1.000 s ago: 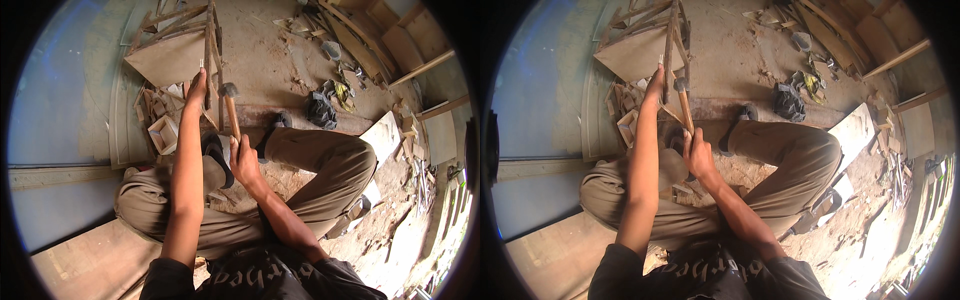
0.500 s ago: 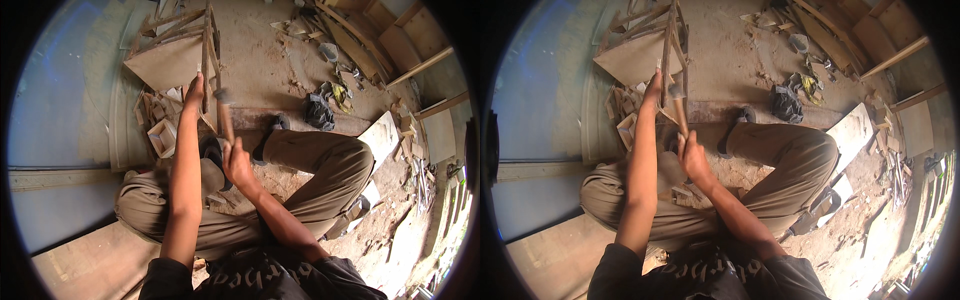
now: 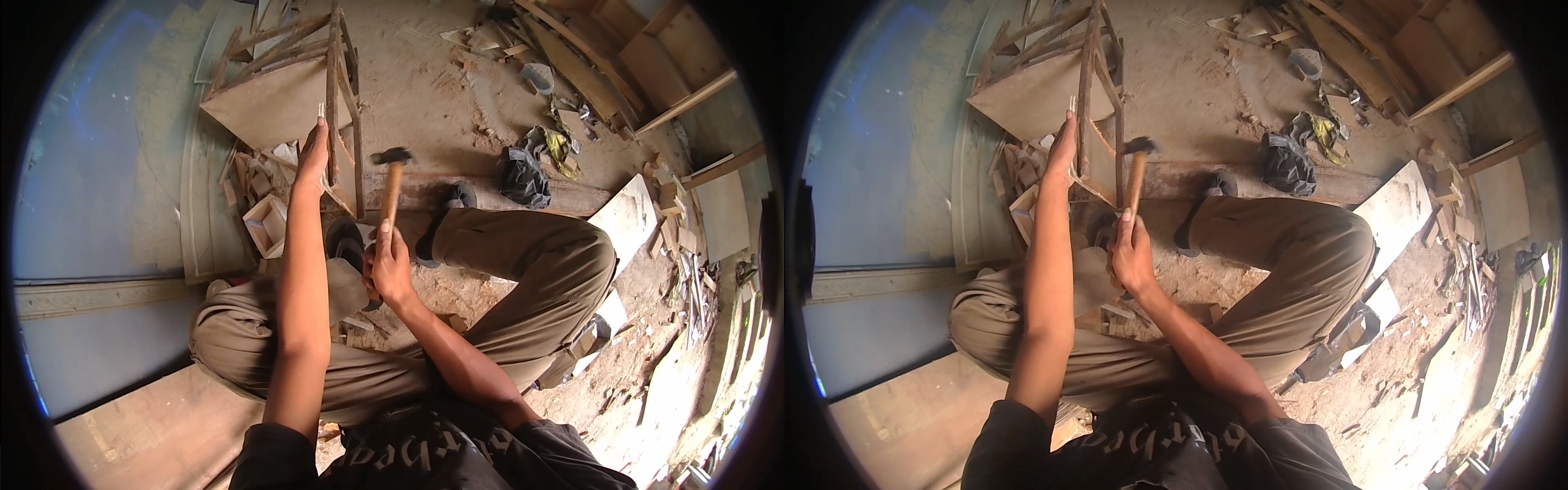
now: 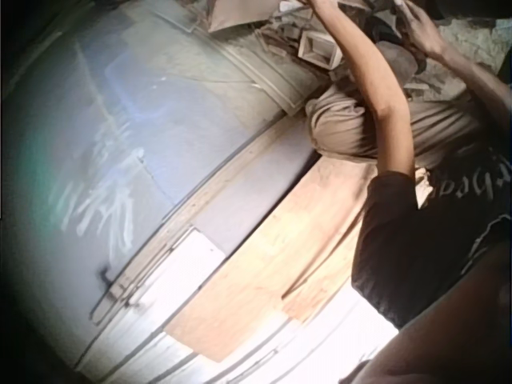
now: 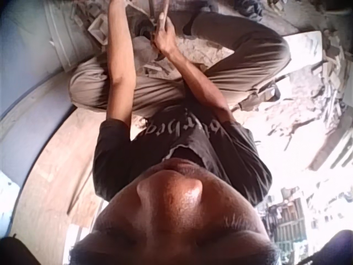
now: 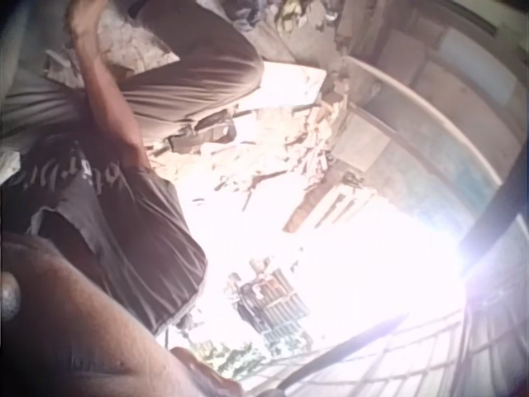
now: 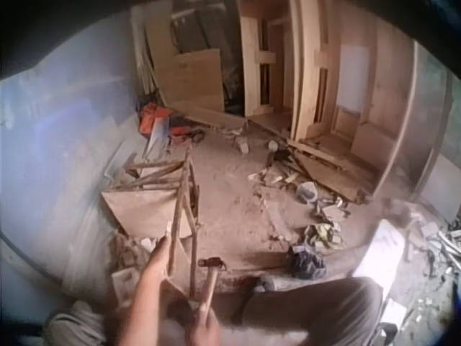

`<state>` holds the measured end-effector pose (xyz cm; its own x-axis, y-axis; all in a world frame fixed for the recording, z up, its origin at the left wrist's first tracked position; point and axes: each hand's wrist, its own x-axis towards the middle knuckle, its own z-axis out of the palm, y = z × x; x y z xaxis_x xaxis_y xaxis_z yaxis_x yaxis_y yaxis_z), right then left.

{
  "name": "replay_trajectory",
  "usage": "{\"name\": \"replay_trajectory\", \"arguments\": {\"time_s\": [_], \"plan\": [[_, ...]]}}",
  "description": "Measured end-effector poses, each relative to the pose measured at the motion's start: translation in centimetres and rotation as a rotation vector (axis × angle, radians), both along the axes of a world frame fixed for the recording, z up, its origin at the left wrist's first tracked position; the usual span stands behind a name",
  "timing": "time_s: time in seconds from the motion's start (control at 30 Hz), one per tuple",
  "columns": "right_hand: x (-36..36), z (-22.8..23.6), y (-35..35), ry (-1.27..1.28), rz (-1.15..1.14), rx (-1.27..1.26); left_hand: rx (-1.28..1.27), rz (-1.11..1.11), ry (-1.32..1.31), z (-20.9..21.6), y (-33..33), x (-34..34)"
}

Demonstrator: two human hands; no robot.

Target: The person hammers nails into a rectangular wooden board placed on a low wooden frame. They repeatedly position nails and strike them with a hammer, occasionally lifting the board to adjust its position.

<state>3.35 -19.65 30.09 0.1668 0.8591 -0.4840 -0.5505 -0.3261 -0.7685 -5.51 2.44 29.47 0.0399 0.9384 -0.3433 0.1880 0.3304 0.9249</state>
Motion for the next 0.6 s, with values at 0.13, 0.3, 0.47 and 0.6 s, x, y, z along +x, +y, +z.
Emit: {"name": "replay_trajectory", "arguments": {"time_s": [0.13,0.3,0.47,0.6], "plan": [[-1.0,0.2,0.1,-0.070,-0.039,0.071,-0.031,0.035,0.016,0.1,-0.7,1.3],[-0.6,0.0,0.3,0.435,0.004,-0.071,0.030,0.041,-0.013,-0.7,-0.1,0.1],[2.1,-1.1,0.4,0.478,0.268,-0.089,0.004,0.043,-0.072,-0.6,-0.2,0.9],[2.1,-1.7,0.5,0.412,0.060,-0.119,0.043,-0.003,-0.084,-2.0,1.1,-0.2]]}}
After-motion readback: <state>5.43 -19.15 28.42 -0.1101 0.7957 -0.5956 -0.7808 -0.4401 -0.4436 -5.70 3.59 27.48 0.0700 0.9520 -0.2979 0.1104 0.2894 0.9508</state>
